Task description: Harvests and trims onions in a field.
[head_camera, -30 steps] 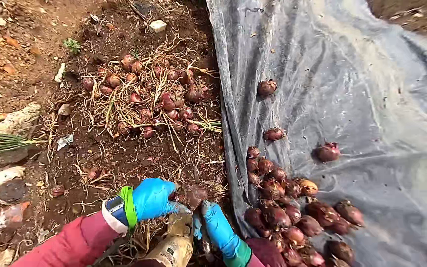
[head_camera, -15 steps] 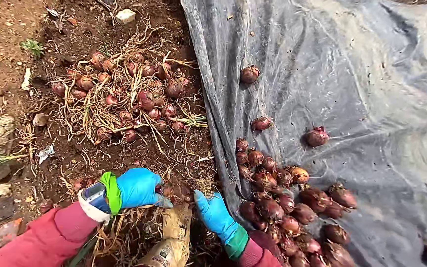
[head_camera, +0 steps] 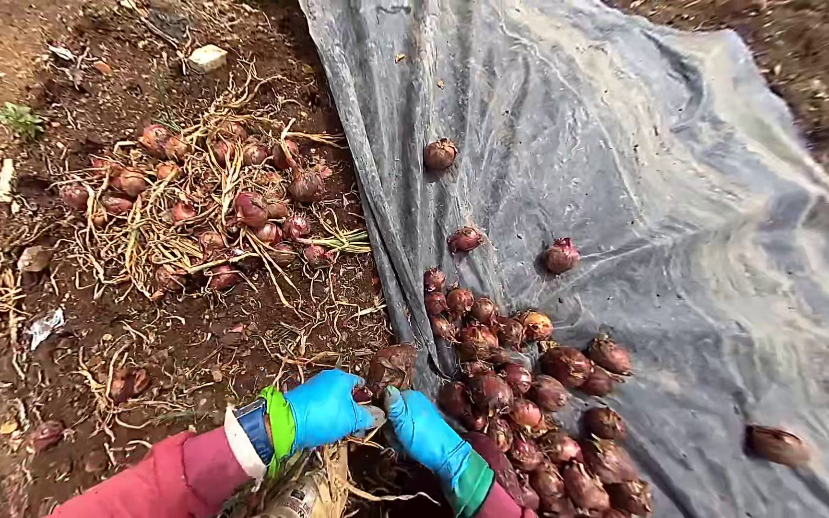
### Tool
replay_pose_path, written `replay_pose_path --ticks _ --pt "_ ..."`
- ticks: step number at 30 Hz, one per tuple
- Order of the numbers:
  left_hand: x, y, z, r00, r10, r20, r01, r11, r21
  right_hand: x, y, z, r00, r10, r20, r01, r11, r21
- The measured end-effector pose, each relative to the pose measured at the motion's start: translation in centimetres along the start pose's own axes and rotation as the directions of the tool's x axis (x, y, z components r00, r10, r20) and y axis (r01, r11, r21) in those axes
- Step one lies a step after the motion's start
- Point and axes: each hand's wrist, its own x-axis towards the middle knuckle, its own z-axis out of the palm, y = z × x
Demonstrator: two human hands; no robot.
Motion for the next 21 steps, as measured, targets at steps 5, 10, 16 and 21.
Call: replay_pose_path --ticks 5,10,16,21 --pt "1.3 4.8 0.9 0.987 0.121 0.108 -0.139 0.974 0.180 -3.1 1.2 -0.7 0.954 -0.008 -0.299 0.082 0.968 0.237" --pt "2.0 9.7 -0.2 0.991 0.120 0.060 -0.131 0.782 0.610 -5.9 1.5 -1.2 0.890 0.097 -0.446 0.195 0.803 0.563" --pt "3.3 -0.1 -7.6 0.933 -0.083 -0.350 0.271 0.802 0.532 -7.6 3.9 -4.7 0.754 0.335 -0.564 0.303 0.584 0.753" --pt "-6.0 -15.6 -0.3 0.889 -0.402 -0.220 0.452 0.846 0.283 -6.0 3.7 -1.6 0.904 0.108 -0.414 0.214 0.723 0.657"
